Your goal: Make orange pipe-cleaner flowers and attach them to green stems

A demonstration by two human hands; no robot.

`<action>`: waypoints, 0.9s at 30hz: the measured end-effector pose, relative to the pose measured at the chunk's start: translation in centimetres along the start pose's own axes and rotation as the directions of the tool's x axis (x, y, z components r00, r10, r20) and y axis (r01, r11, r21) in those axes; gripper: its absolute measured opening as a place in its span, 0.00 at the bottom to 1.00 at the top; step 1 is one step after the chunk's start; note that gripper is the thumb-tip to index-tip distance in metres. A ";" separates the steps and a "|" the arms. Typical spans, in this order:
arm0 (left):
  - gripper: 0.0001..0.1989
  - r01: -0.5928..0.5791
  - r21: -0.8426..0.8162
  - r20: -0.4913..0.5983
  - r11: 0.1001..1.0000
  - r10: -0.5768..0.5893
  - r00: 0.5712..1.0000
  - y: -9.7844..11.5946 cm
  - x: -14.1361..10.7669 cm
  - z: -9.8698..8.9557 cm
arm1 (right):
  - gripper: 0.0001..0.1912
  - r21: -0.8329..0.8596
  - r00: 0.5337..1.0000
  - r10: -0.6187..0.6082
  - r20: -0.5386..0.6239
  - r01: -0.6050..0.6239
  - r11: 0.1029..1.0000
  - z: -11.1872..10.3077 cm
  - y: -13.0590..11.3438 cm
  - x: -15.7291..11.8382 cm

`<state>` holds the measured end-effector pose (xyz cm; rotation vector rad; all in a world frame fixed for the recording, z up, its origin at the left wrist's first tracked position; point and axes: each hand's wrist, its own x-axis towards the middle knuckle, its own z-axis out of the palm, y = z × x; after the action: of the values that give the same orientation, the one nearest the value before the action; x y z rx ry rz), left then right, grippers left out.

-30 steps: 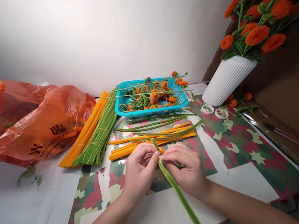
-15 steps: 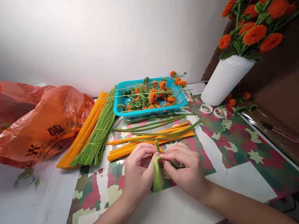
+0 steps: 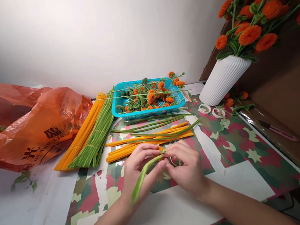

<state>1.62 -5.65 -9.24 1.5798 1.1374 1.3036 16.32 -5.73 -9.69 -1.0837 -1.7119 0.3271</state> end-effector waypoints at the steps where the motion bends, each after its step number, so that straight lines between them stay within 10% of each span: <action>1: 0.02 0.022 -0.010 -0.027 1.000 -0.022 0.999 0.0 0.0 0.0 | 0.10 -0.006 1.000 -0.015 -0.001 0.015 1.000 0.0 0.0 0.0; 8: 0.05 0.012 -0.043 -0.150 0.999 -0.019 0.988 -0.5 -0.2 0.3 | 0.07 0.042 1.000 0.030 0.002 -0.030 0.999 0.1 -0.1 0.0; 15: 0.14 0.370 -0.287 0.103 0.884 -0.355 0.929 -0.7 -0.3 0.5 | 0.08 0.010 0.998 -0.060 0.028 0.060 0.998 -0.1 0.3 -0.1; 20: 0.08 0.190 -0.082 -0.067 0.978 -0.196 0.978 -0.8 -0.4 0.4 | 0.07 0.138 0.989 0.135 0.053 -0.142 0.980 0.2 0.0 -0.1; 23: 0.05 -0.096 0.222 -0.154 0.970 0.132 0.979 -0.7 -0.6 0.0 | 0.07 0.392 0.863 0.458 0.210 -0.504 0.770 0.4 -0.4 0.1; 27: 0.10 -0.478 0.406 0.015 0.779 0.518 0.855 -0.6 -0.6 -0.8 | 0.15 0.542 0.470 0.545 0.694 -0.840 0.033 0.0 -0.4 0.8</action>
<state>0.71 -6.07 -9.85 2.2593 1.1322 1.5685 16.10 -5.35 -8.92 -0.9921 -0.7293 1.9346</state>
